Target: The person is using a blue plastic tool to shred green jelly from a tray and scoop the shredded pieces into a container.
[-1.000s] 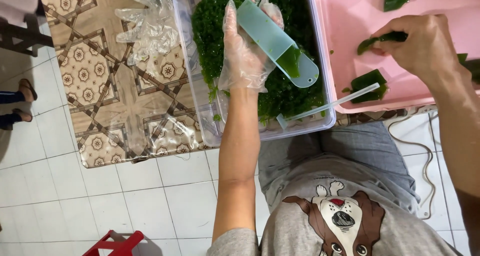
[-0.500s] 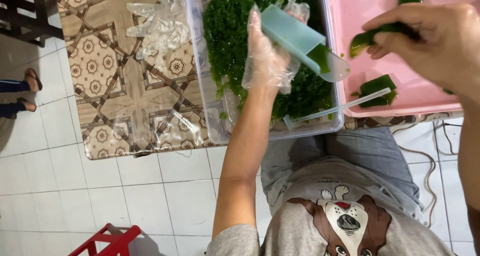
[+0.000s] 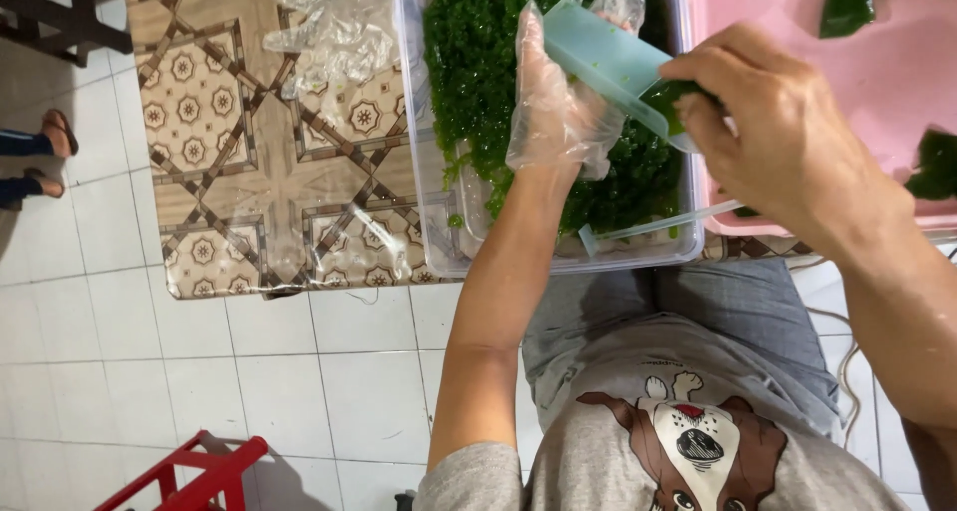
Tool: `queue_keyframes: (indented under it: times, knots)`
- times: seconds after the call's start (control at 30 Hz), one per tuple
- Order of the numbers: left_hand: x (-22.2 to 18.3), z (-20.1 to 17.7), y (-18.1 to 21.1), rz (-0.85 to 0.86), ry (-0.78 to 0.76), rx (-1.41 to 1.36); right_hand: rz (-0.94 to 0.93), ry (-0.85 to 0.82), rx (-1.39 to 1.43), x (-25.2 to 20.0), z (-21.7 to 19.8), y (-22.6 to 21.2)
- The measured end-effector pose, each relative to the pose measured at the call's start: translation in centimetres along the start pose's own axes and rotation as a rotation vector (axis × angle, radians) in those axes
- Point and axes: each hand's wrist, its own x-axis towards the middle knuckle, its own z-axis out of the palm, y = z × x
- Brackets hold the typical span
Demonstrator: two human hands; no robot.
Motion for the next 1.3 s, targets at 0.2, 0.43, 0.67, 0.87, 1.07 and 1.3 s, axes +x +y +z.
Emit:
queue_keyframes:
  times: [0.2,0.43,0.67,0.87,1.07,1.3]
  knots:
    - [1.3,-0.6,-0.6,0.029,-0.133,-0.053,-0.086,0.126,0.025,-0.1,0.7,1.9]
    - [1.8,-1.1,-0.7,0.113,-0.098,0.015,-0.076,0.134,-0.01,-0.1,0.7,2.2]
    - [2.3,-1.4,-0.2,0.084,-0.196,-0.063,-0.107,0.049,-0.128,-0.5,0.0,1.6]
    - [1.9,-1.0,-0.4,0.118,-0.185,-0.037,-0.142,0.11,-0.104,-0.4,1.0,2.9]
    - [1.3,-0.1,-0.2,0.036,0.033,-0.049,-0.091,0.123,-0.089,-0.2,1.7,3.5]
    - [1.1,-0.7,-0.1,0.043,-0.113,-0.066,-0.093,0.137,-0.058,0.5,1.8,3.4]
